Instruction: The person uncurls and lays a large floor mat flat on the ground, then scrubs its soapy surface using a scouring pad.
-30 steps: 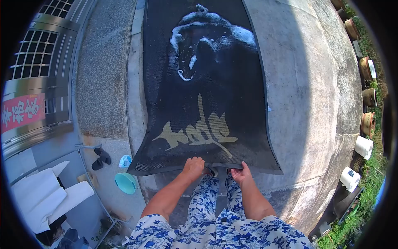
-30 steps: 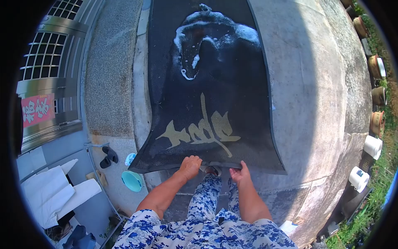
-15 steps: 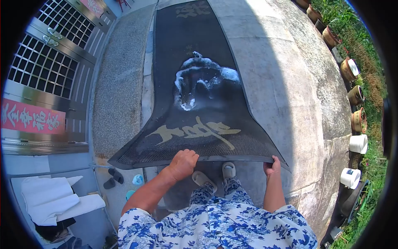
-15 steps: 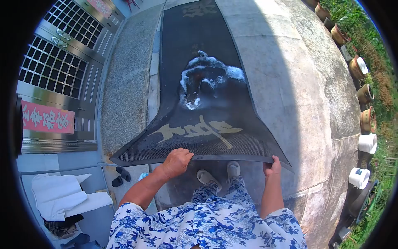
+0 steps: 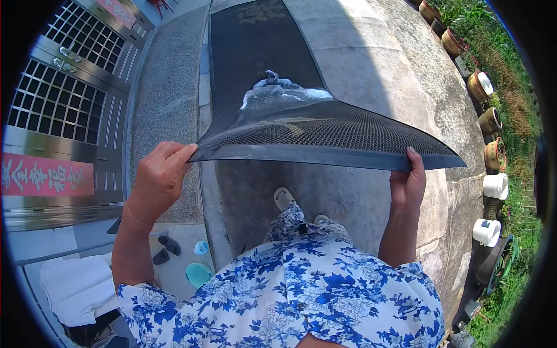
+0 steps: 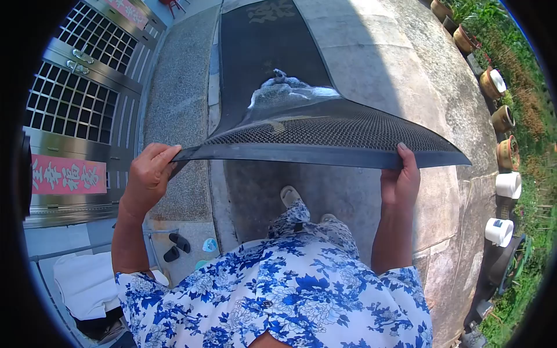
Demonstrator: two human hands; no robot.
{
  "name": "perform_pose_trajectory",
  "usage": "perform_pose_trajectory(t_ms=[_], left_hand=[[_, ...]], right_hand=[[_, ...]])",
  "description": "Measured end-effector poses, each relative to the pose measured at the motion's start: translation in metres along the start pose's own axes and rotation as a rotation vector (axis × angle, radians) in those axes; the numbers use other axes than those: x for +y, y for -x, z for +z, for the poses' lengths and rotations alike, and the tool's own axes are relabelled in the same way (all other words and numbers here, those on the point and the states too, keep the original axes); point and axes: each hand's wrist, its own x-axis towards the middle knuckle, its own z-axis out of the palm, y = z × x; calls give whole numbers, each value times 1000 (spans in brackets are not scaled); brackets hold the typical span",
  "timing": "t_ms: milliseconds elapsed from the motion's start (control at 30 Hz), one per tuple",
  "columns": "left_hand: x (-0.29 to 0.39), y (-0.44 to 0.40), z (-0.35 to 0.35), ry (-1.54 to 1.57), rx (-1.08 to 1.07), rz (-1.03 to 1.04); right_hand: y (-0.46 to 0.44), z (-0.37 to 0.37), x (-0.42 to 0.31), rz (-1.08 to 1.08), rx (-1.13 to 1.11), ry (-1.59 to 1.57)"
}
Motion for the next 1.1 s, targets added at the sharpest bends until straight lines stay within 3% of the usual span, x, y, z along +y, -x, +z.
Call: perform_pose_trajectory(t_ms=[167, 367, 767, 1100], left_hand=[[-19, 5, -31, 5, 18, 18], [-33, 28, -23, 21, 40, -13], [-30, 93, 68, 175, -105, -190], [-16, 97, 72, 158, -119, -304]], right_hand=[[10, 30, -3, -72, -51, 60], [20, 43, 6, -70, -151, 185], [37, -4, 53, 76, 22, 365], [30, 1, 50, 79, 54, 430]])
